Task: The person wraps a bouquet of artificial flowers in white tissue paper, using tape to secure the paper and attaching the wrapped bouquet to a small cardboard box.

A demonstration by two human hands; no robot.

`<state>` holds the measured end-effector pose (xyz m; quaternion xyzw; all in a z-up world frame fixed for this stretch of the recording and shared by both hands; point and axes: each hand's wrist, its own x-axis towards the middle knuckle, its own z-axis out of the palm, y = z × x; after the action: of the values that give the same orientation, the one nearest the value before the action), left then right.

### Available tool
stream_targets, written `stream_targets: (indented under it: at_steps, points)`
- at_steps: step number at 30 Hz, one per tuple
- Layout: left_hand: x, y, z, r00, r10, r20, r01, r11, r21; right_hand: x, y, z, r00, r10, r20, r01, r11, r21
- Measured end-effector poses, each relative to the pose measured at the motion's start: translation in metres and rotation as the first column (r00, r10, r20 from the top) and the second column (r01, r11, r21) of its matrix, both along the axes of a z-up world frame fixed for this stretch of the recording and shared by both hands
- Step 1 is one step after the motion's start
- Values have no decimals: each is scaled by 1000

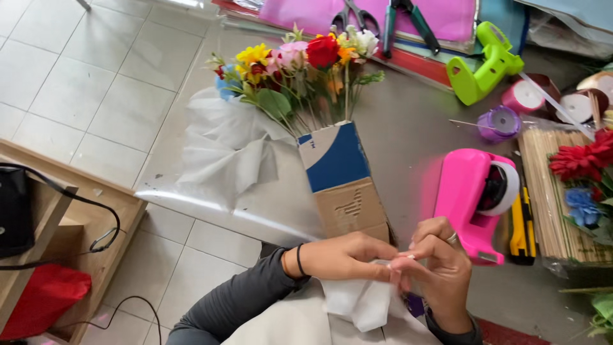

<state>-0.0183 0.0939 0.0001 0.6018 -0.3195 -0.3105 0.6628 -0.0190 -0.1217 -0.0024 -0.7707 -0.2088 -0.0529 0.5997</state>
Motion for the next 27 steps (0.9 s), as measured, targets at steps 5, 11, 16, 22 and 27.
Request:
stream_targets:
  at_steps: [5, 11, 16, 22, 27]
  points:
    - [-12, 73, -19, 964, 193, 184, -228, 954, 196, 15, 71, 25, 978, 206, -44, -207, 907, -368]
    - [-24, 175, -36, 604, 316, 732, -732, 582, 353, 39, 172, 8, 923, 346, -170, -381, 752, -538]
    - [-45, 271, -44, 622, 373, 688, -781, 360, 511, 79, 276, -29, 902, 429, -55, -294, 515, -805]
    - [-49, 339, -78, 795, 360, 489, -590, 267, 762, 90, 332, -90, 956, 258, -142, -222, 314, -923]
    - [-38, 357, -90, 833, 321, 451, -546, 338, 767, 59, 314, -86, 878, 407, -253, -474, 659, -583]
